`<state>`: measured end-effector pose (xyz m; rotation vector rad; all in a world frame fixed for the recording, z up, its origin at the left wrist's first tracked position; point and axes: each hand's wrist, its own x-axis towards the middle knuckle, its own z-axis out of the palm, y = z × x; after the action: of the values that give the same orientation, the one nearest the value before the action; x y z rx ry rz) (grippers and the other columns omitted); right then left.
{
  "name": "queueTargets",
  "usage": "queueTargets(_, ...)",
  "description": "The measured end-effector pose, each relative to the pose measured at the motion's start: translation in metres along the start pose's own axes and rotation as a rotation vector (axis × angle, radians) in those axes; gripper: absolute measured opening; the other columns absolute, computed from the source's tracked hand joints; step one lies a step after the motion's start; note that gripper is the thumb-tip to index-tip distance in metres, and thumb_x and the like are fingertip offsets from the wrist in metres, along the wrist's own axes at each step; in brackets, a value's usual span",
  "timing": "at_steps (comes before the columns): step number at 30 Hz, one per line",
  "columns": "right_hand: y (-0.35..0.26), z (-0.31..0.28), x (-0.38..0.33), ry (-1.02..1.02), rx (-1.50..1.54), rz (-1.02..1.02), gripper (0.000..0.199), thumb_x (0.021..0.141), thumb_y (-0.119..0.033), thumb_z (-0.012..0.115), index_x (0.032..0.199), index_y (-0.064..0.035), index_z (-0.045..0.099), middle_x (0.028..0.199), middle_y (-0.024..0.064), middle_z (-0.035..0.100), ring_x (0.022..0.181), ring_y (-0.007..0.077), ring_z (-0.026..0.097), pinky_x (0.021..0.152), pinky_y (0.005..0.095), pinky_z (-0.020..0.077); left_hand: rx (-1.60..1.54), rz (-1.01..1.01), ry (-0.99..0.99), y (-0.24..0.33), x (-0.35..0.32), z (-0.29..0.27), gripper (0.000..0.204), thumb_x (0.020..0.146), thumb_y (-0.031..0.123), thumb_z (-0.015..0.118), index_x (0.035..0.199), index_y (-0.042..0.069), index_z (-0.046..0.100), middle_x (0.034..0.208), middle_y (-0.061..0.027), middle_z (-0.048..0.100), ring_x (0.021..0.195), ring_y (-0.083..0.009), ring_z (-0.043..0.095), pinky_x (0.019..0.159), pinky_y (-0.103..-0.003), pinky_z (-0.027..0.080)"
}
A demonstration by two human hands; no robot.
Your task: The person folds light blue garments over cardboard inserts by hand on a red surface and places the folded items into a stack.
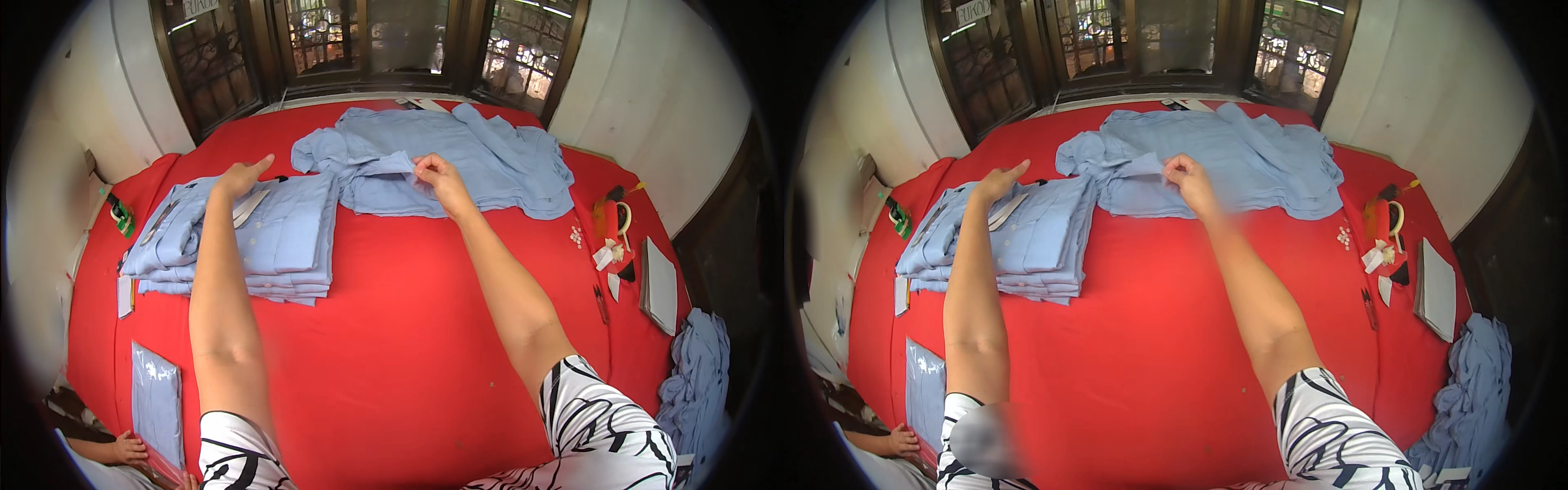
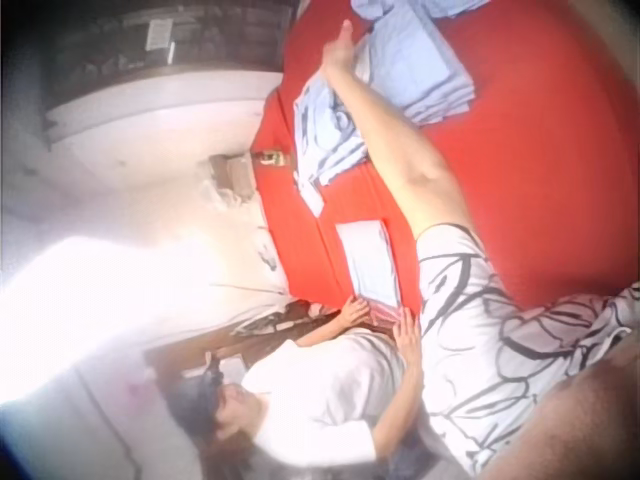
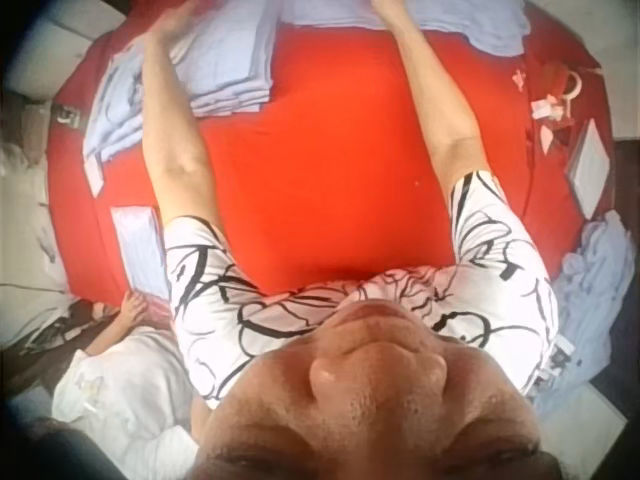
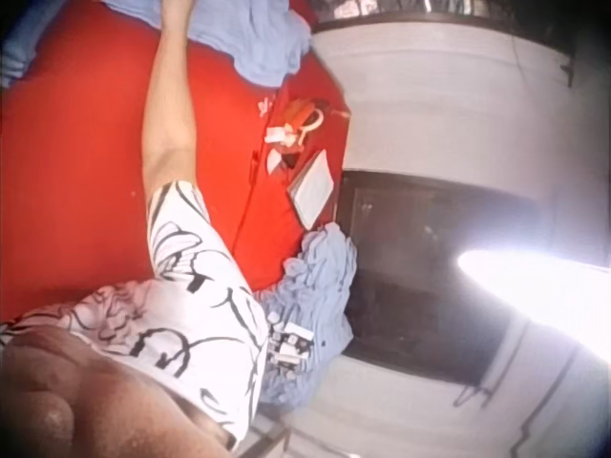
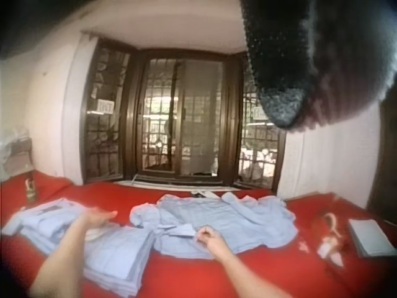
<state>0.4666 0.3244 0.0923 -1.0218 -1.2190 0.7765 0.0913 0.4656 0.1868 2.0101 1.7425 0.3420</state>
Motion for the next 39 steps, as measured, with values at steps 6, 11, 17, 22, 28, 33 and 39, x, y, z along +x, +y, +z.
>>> queueTargets(6,-0.098,-0.035,-0.171,-0.125,-0.505,0.042,0.021,0.097,-0.022,0.056,0.090,-0.0020,0.057,0.086,0.0015,0.059,0.079,0.0114,0.051,0.075,0.0274,0.0436,0.090,0.679,0.457,0.085,-0.098,0.042,0.040,0.085,0.017,0.067,0.122,0.002,0.063,0.127,-0.0195,0.061,0.120,-0.0375,0.055,0.103,-0.042,0.044)
queueTargets(11,-0.196,-0.114,-0.397,-0.157,-0.346,0.533,0.016,0.093,-0.016,0.064,0.085,-0.0080,0.053,0.078,-0.0055,0.049,0.071,0.0065,0.044,0.078,0.0250,0.0436,0.059,0.770,0.174,0.121,-0.187,0.147,0.051,0.085,0.026,0.070,0.131,0.009,0.058,0.142,-0.0168,0.049,0.127,-0.0369,0.048,0.105,-0.045,0.042)
queueTargets(17,-0.233,-0.193,-0.574,-0.192,-0.568,1.044,0.011,0.090,-0.014,0.067,0.088,-0.0038,0.063,0.073,-0.0018,0.058,0.068,0.0074,0.050,0.063,0.0257,0.0424,0.275,0.567,-0.041,0.097,-0.253,0.264,0.071,0.087,0.048,0.067,0.147,0.018,0.044,0.156,-0.0155,0.031,0.145,-0.0341,0.025,0.117,-0.054,0.020)
queueTargets(22,-0.249,-0.198,-0.630,-0.524,-0.583,1.207,0.015,0.087,-0.016,0.070,0.090,-0.0028,0.064,0.072,0.0000,0.063,0.067,0.0081,0.054,0.063,0.0262,0.0451,-0.050,0.497,0.162,0.108,-0.310,0.298,0.061,0.087,0.042,0.070,0.135,0.008,0.054,0.138,-0.0188,0.049,0.130,-0.0337,0.043,0.107,-0.049,0.034)
queueTargets(28,-0.220,-0.190,-0.573,0.052,-0.800,0.644,0.024,0.089,-0.021,0.063,0.101,0.0006,0.064,0.094,0.0180,0.067,0.089,0.0337,0.065,0.078,0.0386,0.0495,-0.128,0.865,0.055,0.155,-0.478,0.362,0.025,0.080,0.015,0.066,0.100,0.001,0.063,0.091,-0.0167,0.063,0.088,-0.0358,0.061,0.080,-0.048,0.047)
queueTargets(33,-0.134,-0.201,-0.475,0.311,-0.801,0.213,0.029,0.093,-0.012,0.059,0.120,-0.0029,0.061,0.112,0.0127,0.063,0.081,0.0233,0.063,0.075,0.0334,0.0493,-0.316,1.046,-0.351,0.167,-0.596,0.372,0.006,0.075,0.007,0.057,0.074,0.001,0.059,0.073,-0.0199,0.061,0.073,-0.0386,0.062,0.067,-0.048,0.050)
queueTargets(39,-0.078,-0.206,-0.382,0.366,-1.310,0.066,0.040,0.088,-0.010,0.060,0.128,-0.0144,0.057,0.134,0.0202,0.050,0.097,0.0355,0.065,0.083,0.0453,0.0526,-0.101,0.744,-1.094,0.086,-0.646,0.300,0.013,0.081,0.014,0.054,0.083,0.005,0.063,0.081,-0.0167,0.066,0.080,-0.0384,0.062,0.069,-0.048,0.048)
